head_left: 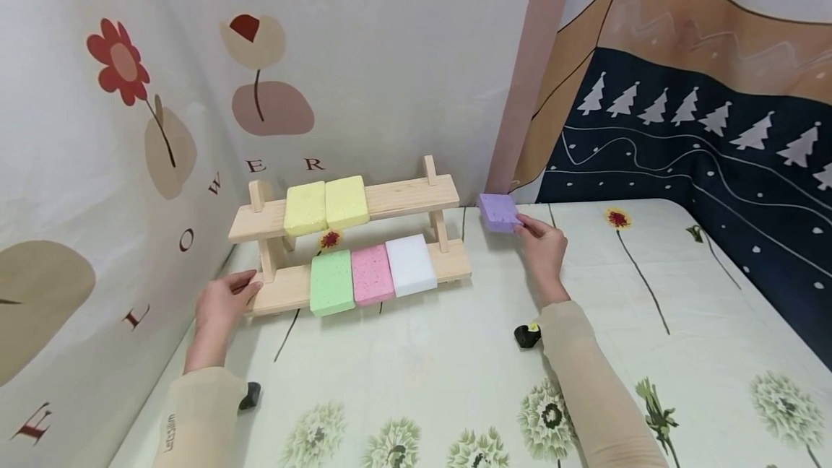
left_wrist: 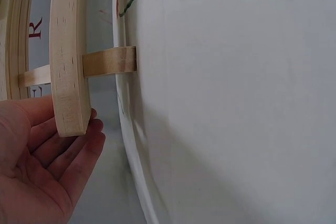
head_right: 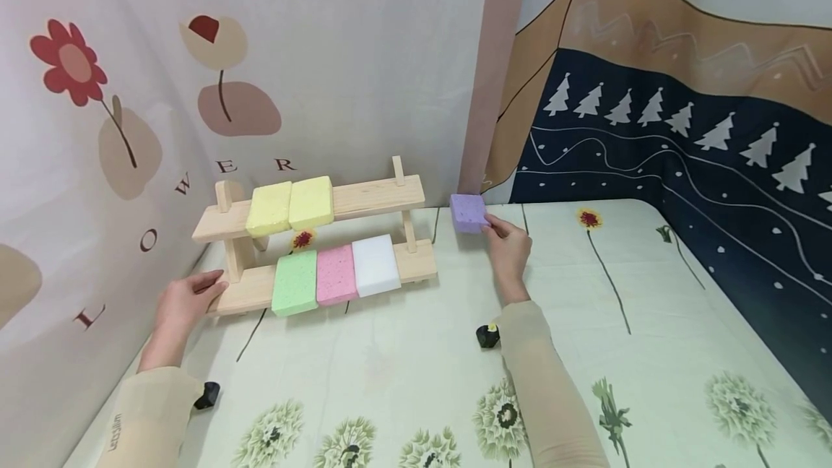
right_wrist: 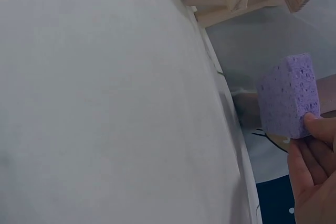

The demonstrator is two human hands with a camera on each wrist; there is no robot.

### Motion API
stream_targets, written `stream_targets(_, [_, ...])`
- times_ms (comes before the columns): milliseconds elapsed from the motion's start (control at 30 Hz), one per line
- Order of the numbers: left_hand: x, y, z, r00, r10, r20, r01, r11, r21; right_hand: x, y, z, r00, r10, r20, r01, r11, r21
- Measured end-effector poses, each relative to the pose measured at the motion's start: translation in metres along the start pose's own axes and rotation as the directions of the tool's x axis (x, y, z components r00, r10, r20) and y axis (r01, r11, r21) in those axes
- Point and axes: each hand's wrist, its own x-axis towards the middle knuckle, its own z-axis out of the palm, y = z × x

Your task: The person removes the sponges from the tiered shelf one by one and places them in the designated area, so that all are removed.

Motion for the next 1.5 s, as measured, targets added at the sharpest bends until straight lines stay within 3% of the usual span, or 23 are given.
stream_targets(467, [-0.003,0.004,-0.001,1.0,-0.01,0.002,0.01,1.0,0.0,0.0,0.005,-0.008,0.986,0.125,0.108,-0.105,0.98,-0.17])
stream_targets(767, [-0.002,0.003,0.0,1.0,-0.011,0.002,0.011,1.0,0.001,-0.001,0.006,-0.011,0.969,0.172,0.177,-0.122,0.957,-0.263])
stream_targets(1500, [-0.002,0.002,0.0,1.0,0.002,-0.004,-0.002,1.0,0.011,-0.001,0.009,-0.015,0.941,0.251,0.227,-0.201,0.954,-0.222])
